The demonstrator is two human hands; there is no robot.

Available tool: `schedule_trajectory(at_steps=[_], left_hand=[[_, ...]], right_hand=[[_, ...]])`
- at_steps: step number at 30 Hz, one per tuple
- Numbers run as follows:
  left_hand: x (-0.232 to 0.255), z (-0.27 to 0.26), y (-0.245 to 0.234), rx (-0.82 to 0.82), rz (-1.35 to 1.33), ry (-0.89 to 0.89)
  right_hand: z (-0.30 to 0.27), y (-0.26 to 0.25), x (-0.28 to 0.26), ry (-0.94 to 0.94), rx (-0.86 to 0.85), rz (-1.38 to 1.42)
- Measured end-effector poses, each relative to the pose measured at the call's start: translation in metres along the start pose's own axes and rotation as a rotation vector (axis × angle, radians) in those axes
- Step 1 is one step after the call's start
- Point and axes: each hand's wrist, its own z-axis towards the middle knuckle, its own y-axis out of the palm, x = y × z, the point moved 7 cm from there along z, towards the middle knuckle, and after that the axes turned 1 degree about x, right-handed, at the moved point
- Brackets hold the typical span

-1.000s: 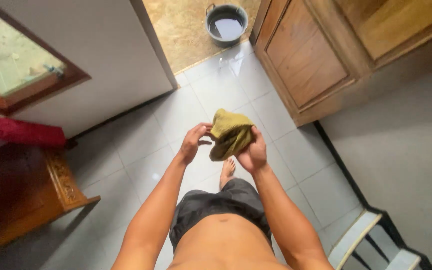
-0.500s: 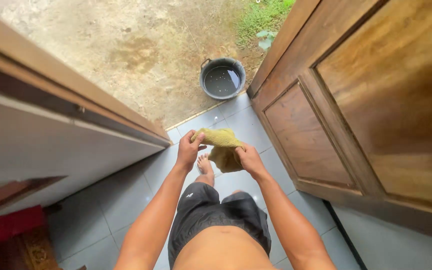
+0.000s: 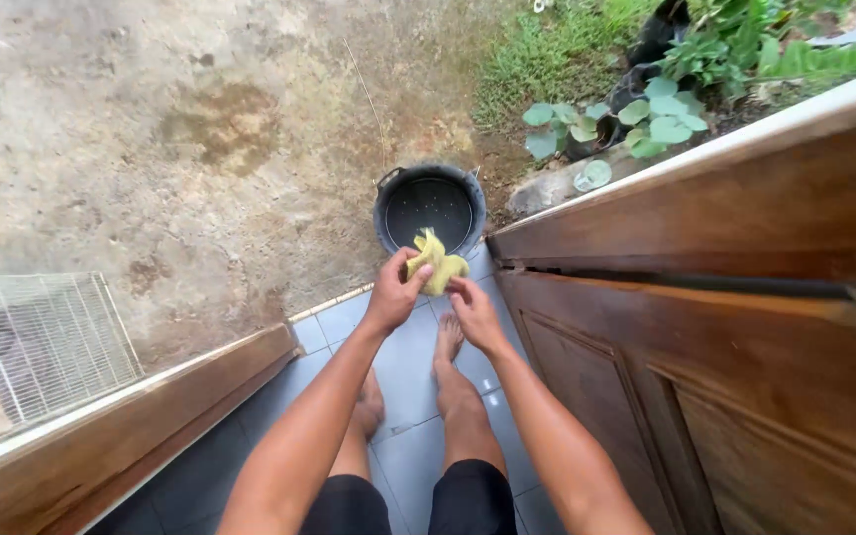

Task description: Washing a cloth in a bucket of water and then walking inside to handle a white cloth

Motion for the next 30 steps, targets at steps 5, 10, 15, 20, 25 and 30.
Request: schedule_trajectory(at_steps=[5, 10, 15, 20, 25, 30], left_hand=[[-0.098, 0.146, 0.008, -0.083, 0.249, 0.060], [-0.242, 0.256, -0.011, -0.157, 0.349, 0.053], [-0.339, 0.331, -0.047, -0.060, 0.925, 0.624], [-0.459, 0.430, -0.047, -0.217, 0.442, 0.346], [-0.514, 0.469, -0.016, -0.272, 0.220, 0.171], [-0.528, 0.441, 0.002, -0.718, 0.814, 0.241]], right_hand=[[0.145, -0.017, 0.001, -0.185, 0.033, -0.239], [0.279, 0.018, 0.143, -0.338, -0.136, -0.514], [0.374, 0.019, 0.266, -0.678, -0.045, -0.537], [0.419, 0.007, 0.330, -0.675, 0.022, -0.356], [0.454, -0.005, 0.393, -0.211, 0.014, 0.000], [0.428, 0.045, 0.394, -0.103, -0.346, -0.519]])
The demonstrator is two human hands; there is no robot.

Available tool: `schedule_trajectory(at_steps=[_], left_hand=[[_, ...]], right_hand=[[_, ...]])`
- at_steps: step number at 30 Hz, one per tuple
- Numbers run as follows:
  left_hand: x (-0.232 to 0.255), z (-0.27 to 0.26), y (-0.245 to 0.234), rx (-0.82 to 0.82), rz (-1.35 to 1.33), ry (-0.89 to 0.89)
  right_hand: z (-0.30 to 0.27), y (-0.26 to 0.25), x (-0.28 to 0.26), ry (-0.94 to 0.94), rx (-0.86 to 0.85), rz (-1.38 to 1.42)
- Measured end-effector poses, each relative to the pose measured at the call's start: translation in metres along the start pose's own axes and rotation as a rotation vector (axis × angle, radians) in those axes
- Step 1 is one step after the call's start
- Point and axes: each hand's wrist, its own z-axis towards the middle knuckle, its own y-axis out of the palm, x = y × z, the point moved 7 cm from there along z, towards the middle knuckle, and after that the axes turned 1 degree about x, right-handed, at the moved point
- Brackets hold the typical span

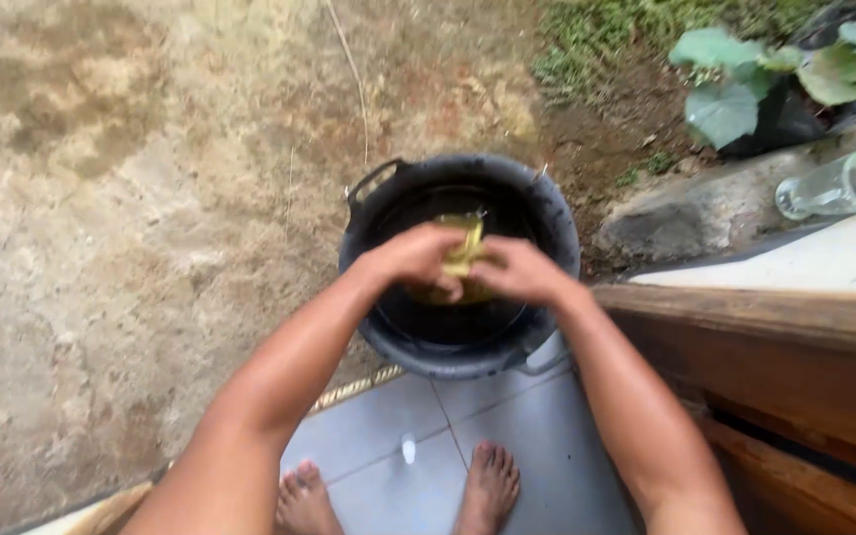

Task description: Washing a cloth in a bucket of water and then walking inside to handle a white cloth

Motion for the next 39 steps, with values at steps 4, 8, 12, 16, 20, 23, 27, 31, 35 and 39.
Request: schedule_trajectory(at_steps=[4, 8, 12, 16, 20, 23, 27, 31, 35, 39], left_hand=[[-0.069, 0.014, 0.068, -0.125, 0.371, -0.149], [-0.125, 0.037, 0.117, 0.049, 0.587, -0.140], [-0.206, 0.053, 0.185, 0.068, 0.478, -0.318], [-0.123, 0.035, 0.092, -0.013, 0.359, -0.374], [-0.030, -0.019, 0.013, -0.027, 0.186, -0.123], [0.051, -0.053, -0.049, 0.012, -0.155, 0.151], [0.095, -0.076, -0.044, -0.051, -0.509, 0.200], [0.057, -0.045, -0.011, -0.063, -0.637, 0.150], [0.020, -0.038, -0.035, 0.133, -0.481, 0.142], [0.030, -0.041, -0.057, 0.242, -0.205, 0.075]], right_hand=[[0.014, 0.085, 0.067, 0.128, -0.344, -0.540], [0.044, 0.143, 0.145, 0.210, -0.252, -0.728], [0.061, 0.195, 0.206, 0.212, -0.426, -0.751], [0.042, 0.087, 0.037, -0.065, -0.471, -0.694], [-0.014, 0.013, 0.008, 0.134, -0.183, -0.174], [-0.040, -0.028, -0.036, 0.020, -0.112, 0.048], [-0.068, -0.063, -0.119, -0.143, -0.070, 0.265], [-0.081, -0.087, -0.116, -0.362, 0.077, 0.384], [-0.081, -0.099, -0.084, -0.152, 0.206, 0.509], [-0.040, -0.051, 0.008, 0.084, 0.149, -0.047]])
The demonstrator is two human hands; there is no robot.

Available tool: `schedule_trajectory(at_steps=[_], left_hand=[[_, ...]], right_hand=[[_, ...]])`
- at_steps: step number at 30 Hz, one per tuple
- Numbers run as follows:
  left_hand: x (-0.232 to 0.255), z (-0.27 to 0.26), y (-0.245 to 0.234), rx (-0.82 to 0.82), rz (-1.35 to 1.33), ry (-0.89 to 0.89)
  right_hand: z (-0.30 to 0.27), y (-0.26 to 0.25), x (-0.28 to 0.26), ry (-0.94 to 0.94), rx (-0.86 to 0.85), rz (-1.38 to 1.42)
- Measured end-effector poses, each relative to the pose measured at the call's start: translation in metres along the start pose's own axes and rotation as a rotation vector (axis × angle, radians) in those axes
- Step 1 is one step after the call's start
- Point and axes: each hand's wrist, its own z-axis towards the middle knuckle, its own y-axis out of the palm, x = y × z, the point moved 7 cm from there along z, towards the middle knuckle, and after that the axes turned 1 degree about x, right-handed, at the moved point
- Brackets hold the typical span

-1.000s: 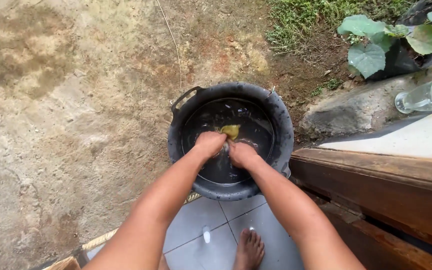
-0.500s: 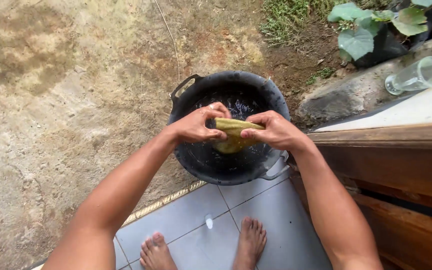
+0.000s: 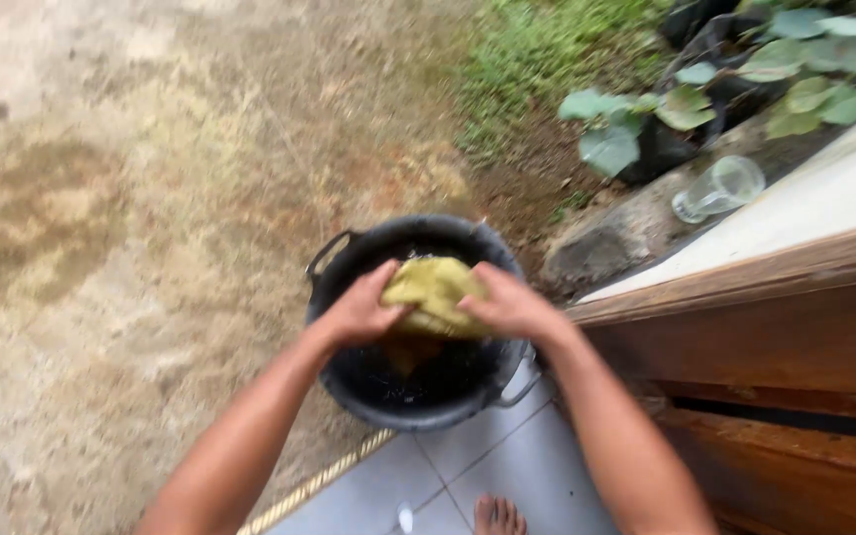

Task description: Washing a cloth in a bucket of water and then walking inside to handle a white cloth

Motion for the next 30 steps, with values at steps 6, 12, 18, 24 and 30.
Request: schedule_trajectory(at_steps=[6, 12, 18, 24, 30], left_hand=[[-0.102, -0.005, 0.096, -0.499, 0.776, -0.184], [-0.125, -0.028, 0.118, -0.368, 0.937, -0.124], [-0.212, 0.005, 0.154, -0.523, 0.705, -0.552], [-0.135, -0.015, 0.062, -0.079, 0.488, -0.306], [-0.055, -0.024, 0.022, -0.218, 0.484, -0.535]], right_hand=[[0.047, 0.156, 0.029, 0.116, -0.326, -0.619], [0.024, 0.204, 0.013, 0.198, -0.165, -0.692], [0.089, 0.270, 0.132, 0.222, -0.357, -0.544], [0.030, 0.119, 0.027, 0.227, -0.055, -0.281], [0.017, 0.044, 0.007, 0.320, -0.093, 0.078]])
